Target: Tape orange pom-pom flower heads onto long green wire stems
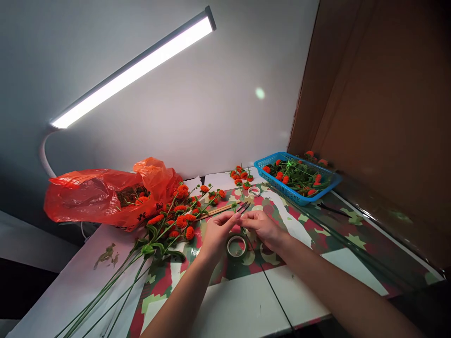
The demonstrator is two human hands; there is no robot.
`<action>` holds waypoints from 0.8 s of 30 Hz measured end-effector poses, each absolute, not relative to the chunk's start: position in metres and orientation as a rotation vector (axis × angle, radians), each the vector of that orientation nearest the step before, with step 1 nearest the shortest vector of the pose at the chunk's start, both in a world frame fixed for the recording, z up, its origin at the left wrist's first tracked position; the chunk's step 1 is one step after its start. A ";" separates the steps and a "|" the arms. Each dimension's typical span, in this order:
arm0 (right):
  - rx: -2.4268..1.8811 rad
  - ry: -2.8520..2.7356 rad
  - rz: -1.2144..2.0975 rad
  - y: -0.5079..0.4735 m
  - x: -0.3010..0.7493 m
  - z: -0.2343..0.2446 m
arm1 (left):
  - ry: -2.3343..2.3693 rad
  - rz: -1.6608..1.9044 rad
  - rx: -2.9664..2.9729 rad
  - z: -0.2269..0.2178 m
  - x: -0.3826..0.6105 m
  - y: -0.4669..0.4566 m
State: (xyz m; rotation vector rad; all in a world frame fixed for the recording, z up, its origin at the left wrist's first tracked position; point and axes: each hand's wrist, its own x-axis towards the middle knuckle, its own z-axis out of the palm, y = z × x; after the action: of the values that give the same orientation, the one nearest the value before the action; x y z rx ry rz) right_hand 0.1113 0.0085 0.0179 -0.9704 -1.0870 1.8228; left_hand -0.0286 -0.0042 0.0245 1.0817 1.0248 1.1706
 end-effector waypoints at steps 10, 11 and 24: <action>-0.875 -1.056 1.985 0.012 0.118 0.014 | 0.944 1.286 0.971 0.019 -0.032 0.001; -0.854 -1.029 2.006 0.012 0.117 0.013 | 0.924 1.290 0.931 0.019 -0.032 0.002; -0.642 -0.791 2.287 0.007 0.113 0.013 | 0.700 1.215 0.782 0.019 -0.025 -0.001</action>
State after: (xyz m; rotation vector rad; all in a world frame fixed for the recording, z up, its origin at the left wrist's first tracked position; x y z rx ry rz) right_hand 0.1128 0.0075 0.0132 -0.6418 -0.7911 2.2872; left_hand -0.0254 -0.0008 0.0190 0.7822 0.7005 1.2151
